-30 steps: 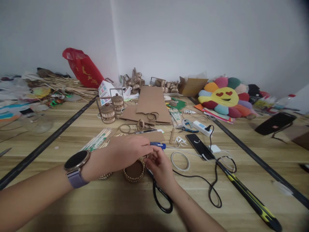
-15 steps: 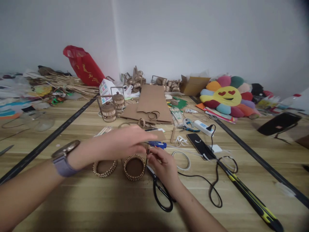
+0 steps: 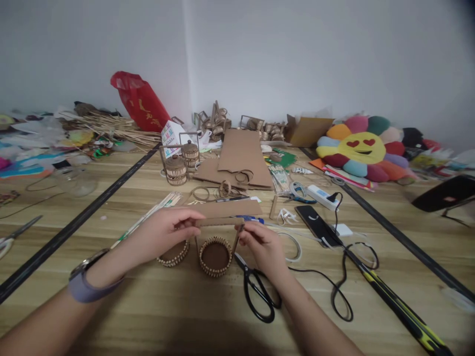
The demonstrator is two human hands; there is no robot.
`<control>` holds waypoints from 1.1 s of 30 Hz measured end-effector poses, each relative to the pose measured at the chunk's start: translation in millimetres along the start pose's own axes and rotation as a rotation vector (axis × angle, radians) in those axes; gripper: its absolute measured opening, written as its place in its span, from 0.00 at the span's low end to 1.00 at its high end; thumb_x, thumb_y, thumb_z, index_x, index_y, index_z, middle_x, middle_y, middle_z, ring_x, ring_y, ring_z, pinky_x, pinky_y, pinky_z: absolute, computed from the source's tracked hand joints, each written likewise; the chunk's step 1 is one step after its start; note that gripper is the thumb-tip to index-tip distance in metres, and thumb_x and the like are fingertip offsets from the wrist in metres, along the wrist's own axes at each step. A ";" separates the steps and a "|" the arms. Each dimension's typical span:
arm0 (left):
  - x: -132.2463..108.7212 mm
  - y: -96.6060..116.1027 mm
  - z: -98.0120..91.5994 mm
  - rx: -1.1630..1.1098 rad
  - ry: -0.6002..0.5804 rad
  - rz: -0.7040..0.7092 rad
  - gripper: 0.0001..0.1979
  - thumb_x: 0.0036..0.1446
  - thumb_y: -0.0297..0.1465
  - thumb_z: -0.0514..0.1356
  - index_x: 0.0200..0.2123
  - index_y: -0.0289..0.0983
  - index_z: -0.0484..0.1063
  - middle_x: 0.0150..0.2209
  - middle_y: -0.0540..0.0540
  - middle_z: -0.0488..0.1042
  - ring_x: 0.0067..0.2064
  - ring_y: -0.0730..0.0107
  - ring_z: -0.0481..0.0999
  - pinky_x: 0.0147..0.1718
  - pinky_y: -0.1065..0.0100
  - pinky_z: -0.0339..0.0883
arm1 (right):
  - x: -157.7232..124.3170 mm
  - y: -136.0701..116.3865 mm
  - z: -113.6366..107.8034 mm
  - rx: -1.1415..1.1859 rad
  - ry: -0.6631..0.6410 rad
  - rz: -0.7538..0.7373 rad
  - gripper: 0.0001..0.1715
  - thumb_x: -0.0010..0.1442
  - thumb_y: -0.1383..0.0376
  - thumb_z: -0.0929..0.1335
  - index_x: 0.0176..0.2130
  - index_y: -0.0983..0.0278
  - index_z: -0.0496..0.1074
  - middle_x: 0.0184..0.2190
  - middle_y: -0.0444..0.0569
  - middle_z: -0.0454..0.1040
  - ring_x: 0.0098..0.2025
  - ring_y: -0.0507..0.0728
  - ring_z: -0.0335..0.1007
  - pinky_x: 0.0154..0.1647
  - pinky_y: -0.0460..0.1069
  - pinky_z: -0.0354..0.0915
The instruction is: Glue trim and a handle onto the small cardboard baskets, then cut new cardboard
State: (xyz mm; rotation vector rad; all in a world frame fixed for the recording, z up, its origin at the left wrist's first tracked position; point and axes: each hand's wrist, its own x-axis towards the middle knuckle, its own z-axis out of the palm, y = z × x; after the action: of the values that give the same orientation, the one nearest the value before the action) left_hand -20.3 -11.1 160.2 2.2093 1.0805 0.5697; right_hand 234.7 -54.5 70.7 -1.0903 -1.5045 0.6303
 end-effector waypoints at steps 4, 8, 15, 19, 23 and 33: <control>-9.4 4.7 6.3 0.059 0.006 -0.033 0.17 0.59 0.41 0.58 0.46 0.40 0.78 0.34 0.47 0.80 0.35 0.63 0.77 0.35 0.66 0.68 | 3.5 1.8 -1.6 0.054 -0.031 0.061 0.12 0.60 0.56 0.71 0.31 0.61 0.80 0.24 0.46 0.74 0.27 0.55 0.71 0.30 0.49 0.70; -11.7 7.7 2.4 0.142 0.014 -0.009 0.19 0.60 0.43 0.58 0.49 0.41 0.77 0.42 0.45 0.81 0.41 0.59 0.78 0.38 0.64 0.70 | 1.3 5.7 -0.4 0.086 -0.040 0.089 0.12 0.59 0.55 0.72 0.37 0.60 0.82 0.24 0.45 0.74 0.27 0.54 0.71 0.30 0.49 0.70; 18.5 34.3 -9.0 0.229 0.073 0.373 0.16 0.69 0.38 0.52 0.46 0.40 0.78 0.45 0.45 0.81 0.48 0.63 0.77 0.48 0.64 0.68 | 0.2 5.5 4.3 0.131 -0.052 0.054 0.11 0.60 0.56 0.72 0.37 0.60 0.81 0.30 0.47 0.77 0.26 0.52 0.69 0.28 0.47 0.69; 49.9 58.2 -3.0 0.362 -0.092 0.551 0.12 0.68 0.31 0.55 0.45 0.39 0.80 0.44 0.47 0.82 0.47 0.64 0.76 0.50 0.65 0.64 | 1.0 6.0 3.4 0.093 -0.046 0.029 0.12 0.60 0.55 0.72 0.37 0.60 0.81 0.32 0.49 0.78 0.29 0.54 0.71 0.29 0.47 0.69; 66.6 74.8 9.5 0.496 -0.266 0.531 0.08 0.64 0.28 0.60 0.39 0.38 0.81 0.40 0.48 0.83 0.42 0.64 0.78 0.43 0.66 0.65 | 0.1 5.4 0.2 0.045 -0.039 0.005 0.11 0.60 0.55 0.72 0.36 0.59 0.81 0.31 0.49 0.78 0.32 0.56 0.72 0.32 0.49 0.70; 68.8 69.1 21.2 0.627 -0.246 0.508 0.12 0.63 0.29 0.58 0.28 0.37 0.77 0.29 0.48 0.80 0.33 0.64 0.77 0.34 0.65 0.63 | 5.4 12.0 -22.4 0.016 0.019 0.209 0.23 0.58 0.46 0.70 0.38 0.61 0.80 0.26 0.47 0.77 0.27 0.55 0.71 0.31 0.50 0.68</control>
State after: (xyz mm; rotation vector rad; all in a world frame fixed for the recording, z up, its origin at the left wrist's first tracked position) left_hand 70.0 4.3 199.7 3.0406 0.6068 0.1470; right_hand 259.8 -48.4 68.3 -1.2480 -1.3769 0.7728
